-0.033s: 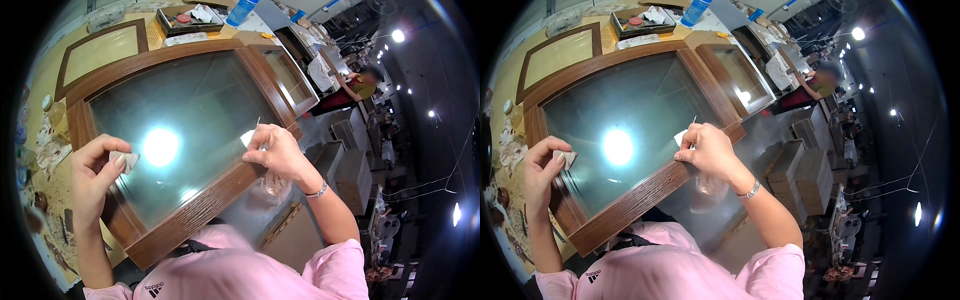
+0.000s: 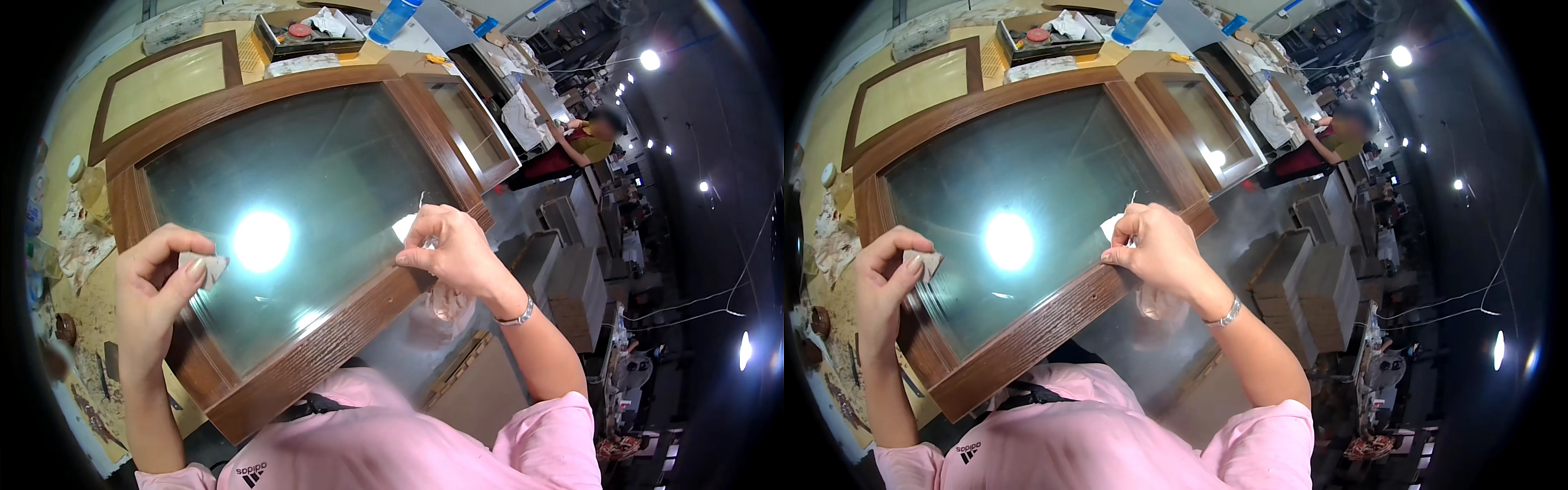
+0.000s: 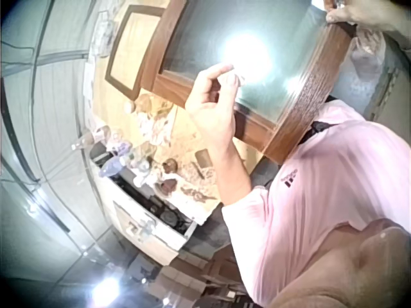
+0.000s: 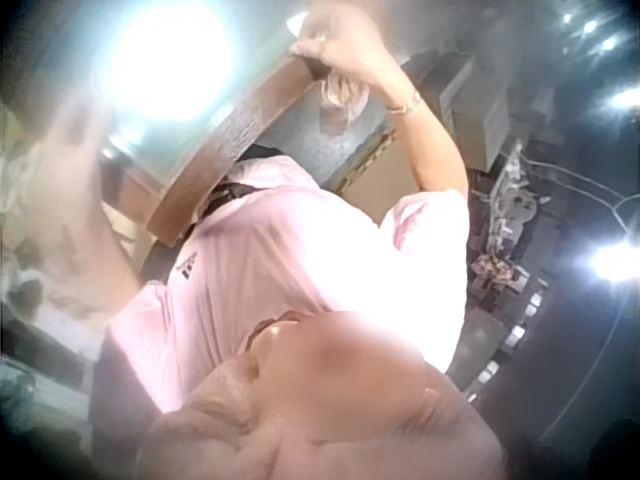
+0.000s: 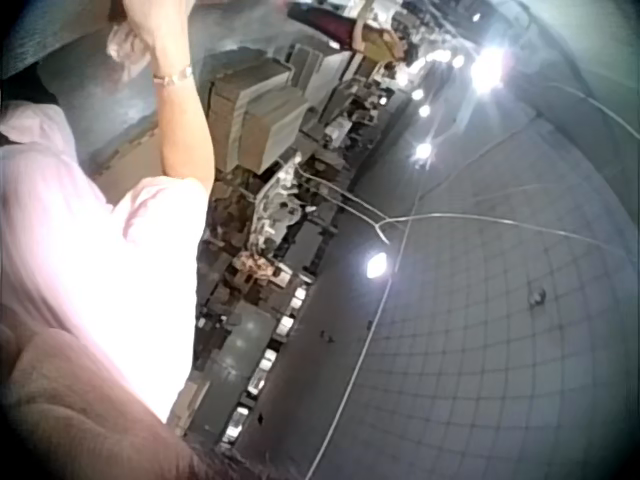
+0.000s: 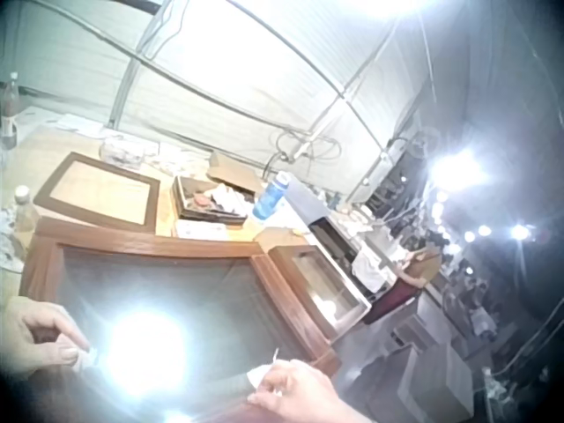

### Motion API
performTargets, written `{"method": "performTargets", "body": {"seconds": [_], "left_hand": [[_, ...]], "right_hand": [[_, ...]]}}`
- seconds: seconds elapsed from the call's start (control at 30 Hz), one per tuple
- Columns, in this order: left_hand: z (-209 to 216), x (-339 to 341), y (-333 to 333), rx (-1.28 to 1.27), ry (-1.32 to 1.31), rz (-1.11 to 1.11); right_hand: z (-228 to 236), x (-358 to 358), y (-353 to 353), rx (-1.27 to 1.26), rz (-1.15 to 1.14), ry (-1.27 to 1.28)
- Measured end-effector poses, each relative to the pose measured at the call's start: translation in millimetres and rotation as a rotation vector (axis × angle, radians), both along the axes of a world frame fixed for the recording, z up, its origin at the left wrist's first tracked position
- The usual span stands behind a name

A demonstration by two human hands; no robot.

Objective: The person wipes the glass and wooden edges of a cabinet door frame using a cloth and a small scraper, and applies liquid from a bottle to the cloth.

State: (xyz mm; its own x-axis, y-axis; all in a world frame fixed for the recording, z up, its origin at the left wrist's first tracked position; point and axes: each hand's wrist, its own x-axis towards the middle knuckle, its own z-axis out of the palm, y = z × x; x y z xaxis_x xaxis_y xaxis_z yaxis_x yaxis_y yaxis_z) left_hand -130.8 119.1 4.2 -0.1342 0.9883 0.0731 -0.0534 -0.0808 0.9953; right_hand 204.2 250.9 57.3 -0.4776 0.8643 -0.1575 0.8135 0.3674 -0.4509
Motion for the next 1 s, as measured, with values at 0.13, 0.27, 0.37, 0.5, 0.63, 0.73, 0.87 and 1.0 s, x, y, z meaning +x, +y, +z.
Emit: {"method": "performTargets", "body": {"seconds": [0.13,0.27,0.37,0.5,0.63,0.73,0.87,1.0], "left_hand": [[8.3,12.0,-13.7,-0.027,0.104,0.047],[12.6,19.7,-23.9,-0.077,0.159,0.117],[11.0,19.5,-24.3,-0.101,0.160,0.126],[9.7,17.4,-26.2,-0.100,0.211,0.126],[7.5,16.0,-25.7,-0.097,0.230,0.120],[6.9,16.0,-25.0,-0.095,0.234,0.123],[11.6,12.9,-27.7,-0.083,0.263,0.148],[10.3,9.6,-25.3,-0.083,0.227,0.130]], "right_hand": [[-7.0,20.1,-13.8,0.230,-0.079,-0.039],[-17.4,56.1,-38.2,0.319,-0.250,-0.003],[-26.2,66.0,-43.1,0.269,-0.341,0.101],[-28.0,61.3,-41.5,0.271,-0.365,0.106],[-31.1,64.8,-40.3,0.277,-0.349,0.117],[-34.0,66.3,-40.1,0.290,-0.353,0.134],[-31.3,57.6,-35.9,0.311,-0.337,0.154],[-31.9,50.9,-34.6,0.288,-0.335,0.172]]}}
